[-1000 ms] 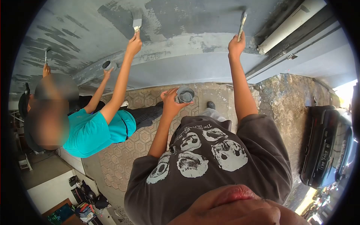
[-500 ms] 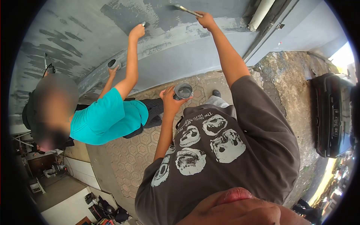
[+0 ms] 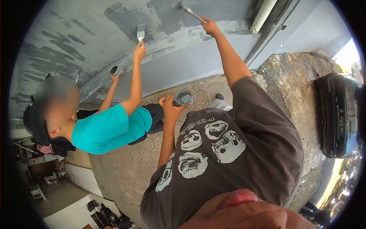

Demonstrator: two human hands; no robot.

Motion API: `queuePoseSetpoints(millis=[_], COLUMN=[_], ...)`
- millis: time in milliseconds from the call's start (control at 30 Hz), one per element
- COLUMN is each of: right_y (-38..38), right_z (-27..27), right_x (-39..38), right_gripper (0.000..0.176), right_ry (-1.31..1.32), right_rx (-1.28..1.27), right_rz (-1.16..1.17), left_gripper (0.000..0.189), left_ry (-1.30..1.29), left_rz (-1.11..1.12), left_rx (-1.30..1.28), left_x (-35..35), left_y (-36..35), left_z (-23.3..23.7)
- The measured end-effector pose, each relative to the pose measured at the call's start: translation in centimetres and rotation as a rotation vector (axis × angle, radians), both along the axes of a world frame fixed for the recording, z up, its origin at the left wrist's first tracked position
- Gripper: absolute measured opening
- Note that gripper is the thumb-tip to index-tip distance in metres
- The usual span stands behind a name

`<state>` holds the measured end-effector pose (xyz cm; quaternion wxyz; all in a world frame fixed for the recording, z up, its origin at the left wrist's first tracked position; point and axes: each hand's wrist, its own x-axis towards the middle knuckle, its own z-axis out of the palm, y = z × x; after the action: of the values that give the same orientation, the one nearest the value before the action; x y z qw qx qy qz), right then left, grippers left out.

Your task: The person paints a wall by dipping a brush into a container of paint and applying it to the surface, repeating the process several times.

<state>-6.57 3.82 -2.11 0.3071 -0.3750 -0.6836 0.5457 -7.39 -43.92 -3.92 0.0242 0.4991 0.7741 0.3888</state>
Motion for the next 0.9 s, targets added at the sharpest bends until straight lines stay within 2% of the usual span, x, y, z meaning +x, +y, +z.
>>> queuePoseSetpoints(millis=[33,100,133,167,233,300,333,367,433,500,567,633,667,733,800,867,900], right_y=[0.3,-1.0,-1.6,-1.3,-0.2,1.9,3.8,5.9,6.8,2.6,-0.8,-3.6,-3.1,-1.4,1.4,3.4,3.6], right_z=[0.8,1.0,0.8,0.1,-1.6,-3.8,-5.5,-7.5,-7.3,-3.8,-3.1,-1.7,-1.7,-1.6,-0.7,4.2,6.3], right_x=[0.0,-0.1,-0.7,-1.0,-0.8,0.1,-0.1,-0.6,-1.2,-0.7,-1.7,-1.9,-1.5,-0.4,1.4,4.6,5.8], right_gripper=[0.046,0.043,0.041,0.041,0.041,0.041,0.041,0.042,0.042,0.04,0.036,0.034,0.034,0.036,0.034,0.035,0.038], right_ry=[0.002,-0.064,-0.015,-0.012,0.112,0.251,0.251,0.359,0.466,0.179,0.031,-0.053,-0.052,-0.079,-0.133,-0.222,-0.198], right_rx=[0.011,-0.058,-0.058,-0.053,-0.001,0.07,0.073,0.101,0.129,0.015,0.329,0.291,0.29,0.388,0.431,0.477,0.527], right_rz=[-0.001,0.219,0.1,0.105,-0.32,-0.596,-0.59,-0.826,-1.056,-0.671,-0.349,-0.119,-0.117,0.137,-0.057,-0.3,-0.35], left_gripper=[0.062,0.062,0.063,0.063,0.07,0.069,0.069,0.069,0.068,0.069,0.069,0.069,0.069,0.064,0.064,0.064,0.063], left_ry=[-0.019,-0.038,-0.048,-0.044,-0.085,-0.062,-0.042,-0.045,-0.04,-0.074,-0.11,-0.151,-0.151,-0.138,-0.148,-0.161,-0.139], left_rz=[-0.002,-0.007,-0.019,-0.013,-0.011,0.001,0.01,0.017,0.013,0.029,0.05,0.061,0.063,0.103,0.11,0.129,0.141], left_rx=[0.007,0.002,-0.008,-0.003,-0.023,-0.003,0.019,0.021,-0.007,-0.009,-0.008,-0.036,-0.037,-0.104,-0.112,-0.115,-0.116], left_x=[-0.2,-0.2,-0.6,-0.6,-0.5,-0.7,-0.7,-0.8,-0.7,-1.0,-1.4,-2.2,-2.5,-3.1,-3.8,-4.7,-5.0], left_y=[0.7,1.1,1.3,1.6,1.7,1.5,1.6,1.8,2.4,3.5,5.1,6.8,7.9,9.8,12.0,14.2,15.2], left_z=[0.0,-0.3,-0.4,-0.1,0.4,-0.8,-1.3,-1.4,-1.5,-1.6,-1.9,-2.4,-2.5,-2.4,-2.2,-2.1,-2.0])
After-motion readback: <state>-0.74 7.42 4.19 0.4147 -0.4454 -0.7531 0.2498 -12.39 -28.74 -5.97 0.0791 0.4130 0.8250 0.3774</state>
